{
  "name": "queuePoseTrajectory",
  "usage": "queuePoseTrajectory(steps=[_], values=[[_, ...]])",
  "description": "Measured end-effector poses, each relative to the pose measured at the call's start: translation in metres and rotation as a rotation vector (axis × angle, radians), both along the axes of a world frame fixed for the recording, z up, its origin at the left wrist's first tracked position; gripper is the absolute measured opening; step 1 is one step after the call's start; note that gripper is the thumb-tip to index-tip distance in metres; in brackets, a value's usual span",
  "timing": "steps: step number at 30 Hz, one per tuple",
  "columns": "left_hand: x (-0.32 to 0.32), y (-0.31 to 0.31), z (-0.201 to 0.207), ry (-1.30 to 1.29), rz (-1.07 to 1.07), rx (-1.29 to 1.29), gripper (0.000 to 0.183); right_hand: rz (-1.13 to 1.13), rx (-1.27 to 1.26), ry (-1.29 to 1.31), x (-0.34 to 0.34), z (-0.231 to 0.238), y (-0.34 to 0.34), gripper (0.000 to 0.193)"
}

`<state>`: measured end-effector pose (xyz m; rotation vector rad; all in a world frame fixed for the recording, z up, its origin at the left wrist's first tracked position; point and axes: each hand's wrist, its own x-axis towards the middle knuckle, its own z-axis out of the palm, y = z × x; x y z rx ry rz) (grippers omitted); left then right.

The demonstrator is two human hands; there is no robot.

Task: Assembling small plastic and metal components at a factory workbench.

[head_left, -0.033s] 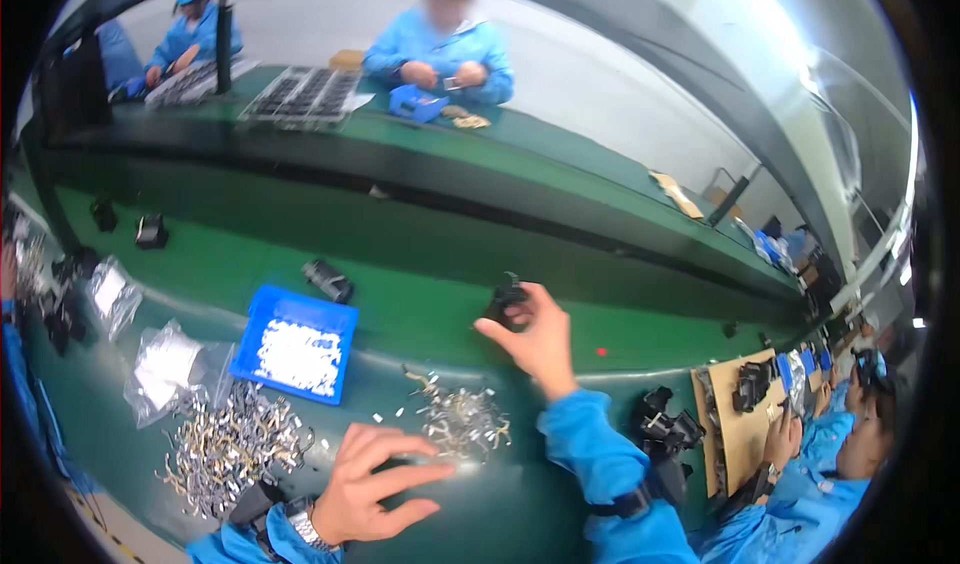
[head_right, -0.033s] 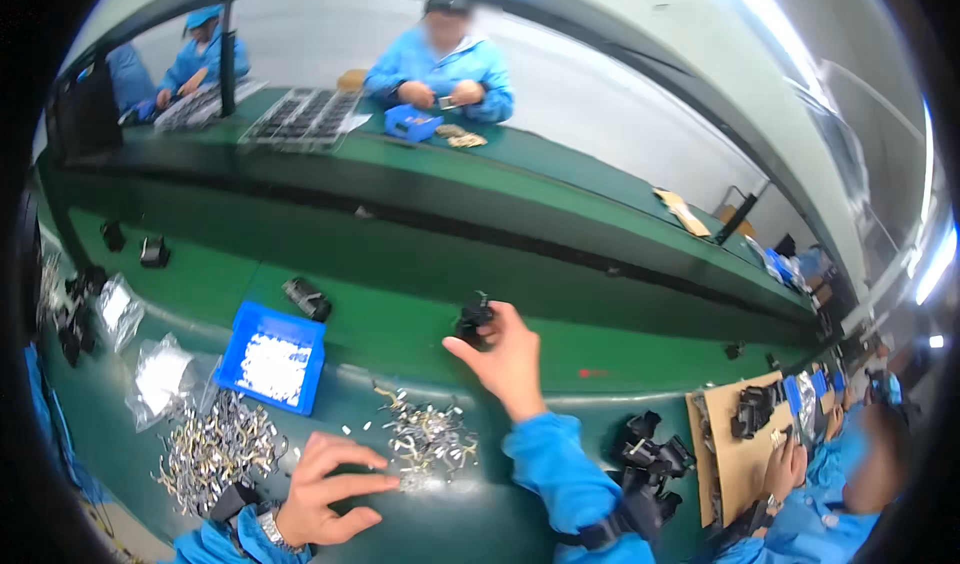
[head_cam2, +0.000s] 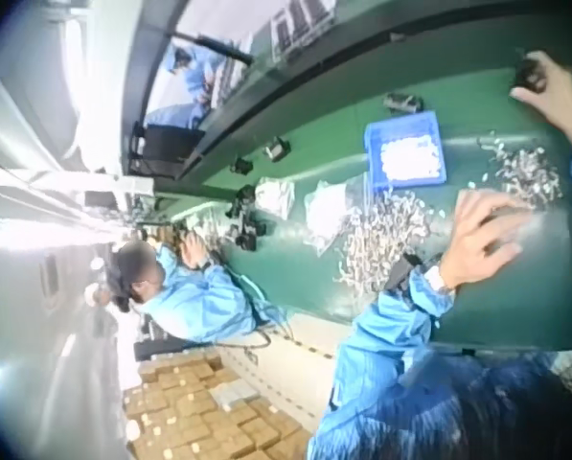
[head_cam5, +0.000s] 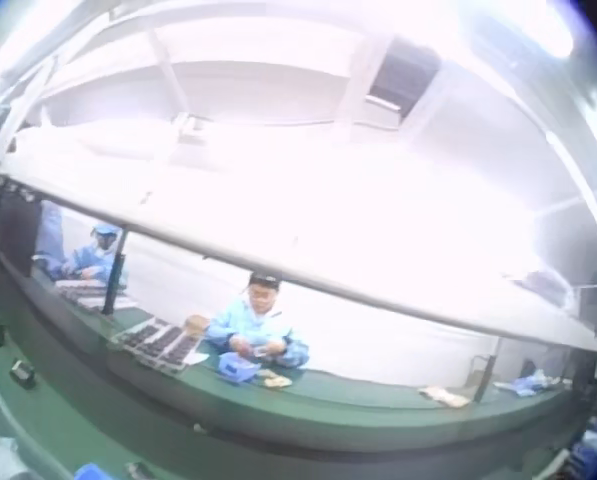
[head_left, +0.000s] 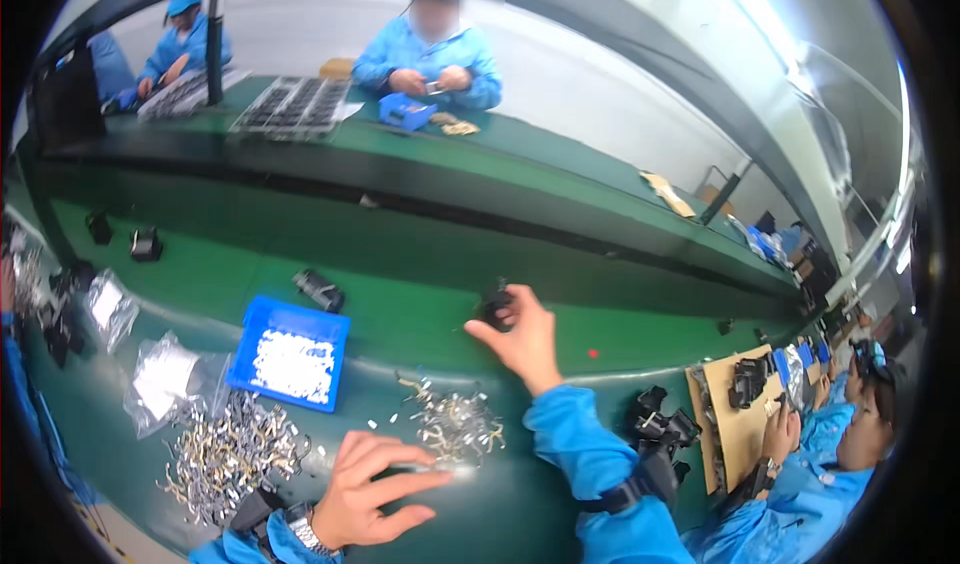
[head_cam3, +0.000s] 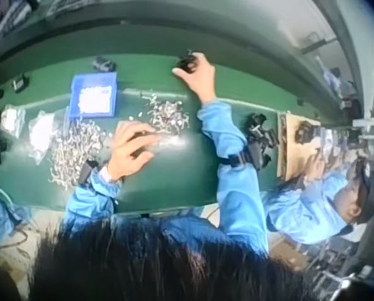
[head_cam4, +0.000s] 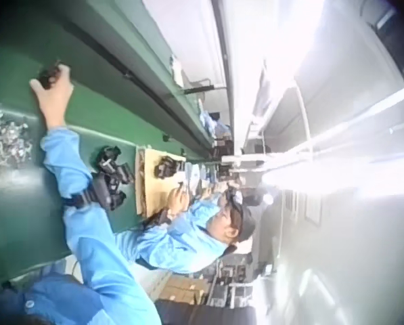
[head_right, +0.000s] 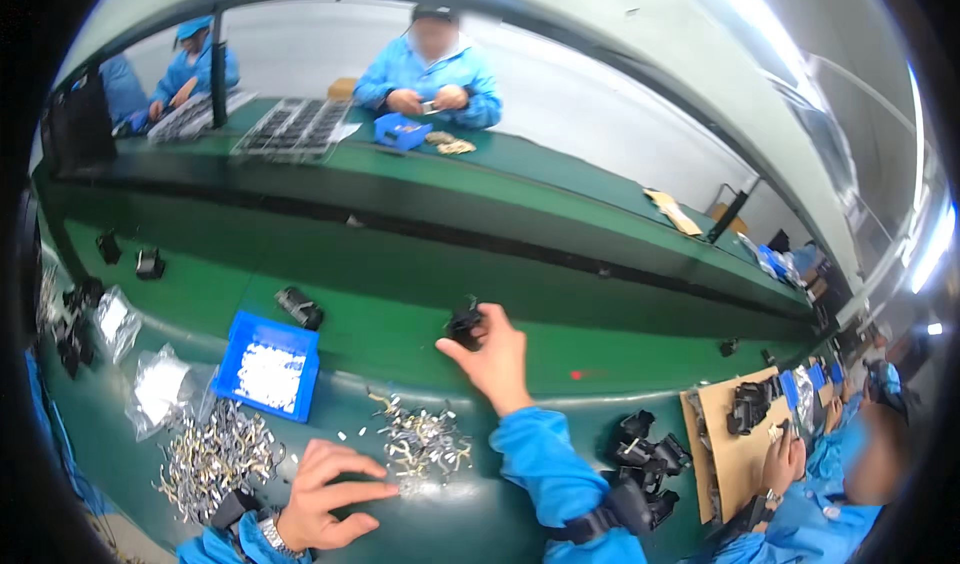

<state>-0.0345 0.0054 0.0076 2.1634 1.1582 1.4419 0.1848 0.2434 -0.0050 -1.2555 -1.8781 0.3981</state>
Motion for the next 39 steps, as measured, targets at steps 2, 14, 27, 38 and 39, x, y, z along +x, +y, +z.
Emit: queuePoseTrajectory(steps=[2,14,27,38,39], values=[[0.003,0.000,0.001,0.008,-0.048,-0.018,0.036,-0.056,-0.118,-0.030,0.002,-0.008,0.007,0.074],[0.002,0.004,-0.001,-0.019,-0.059,-0.051,0.027,0.001,-0.125,-0.560,0.158,0.121,-0.085,0.041],[0.004,0.001,-0.008,-0.002,-0.068,-0.031,0.016,0.228,-0.420,-0.734,0.205,0.148,-0.112,0.035],[0.007,0.001,-0.002,0.041,-0.094,-0.085,0.028,0.889,-0.285,-0.369,0.077,0.117,-0.151,0.019],[0.009,0.001,0.001,-0.016,-0.085,-0.126,0.029,0.934,-0.271,-0.321,0.068,0.104,-0.155,0.018]])
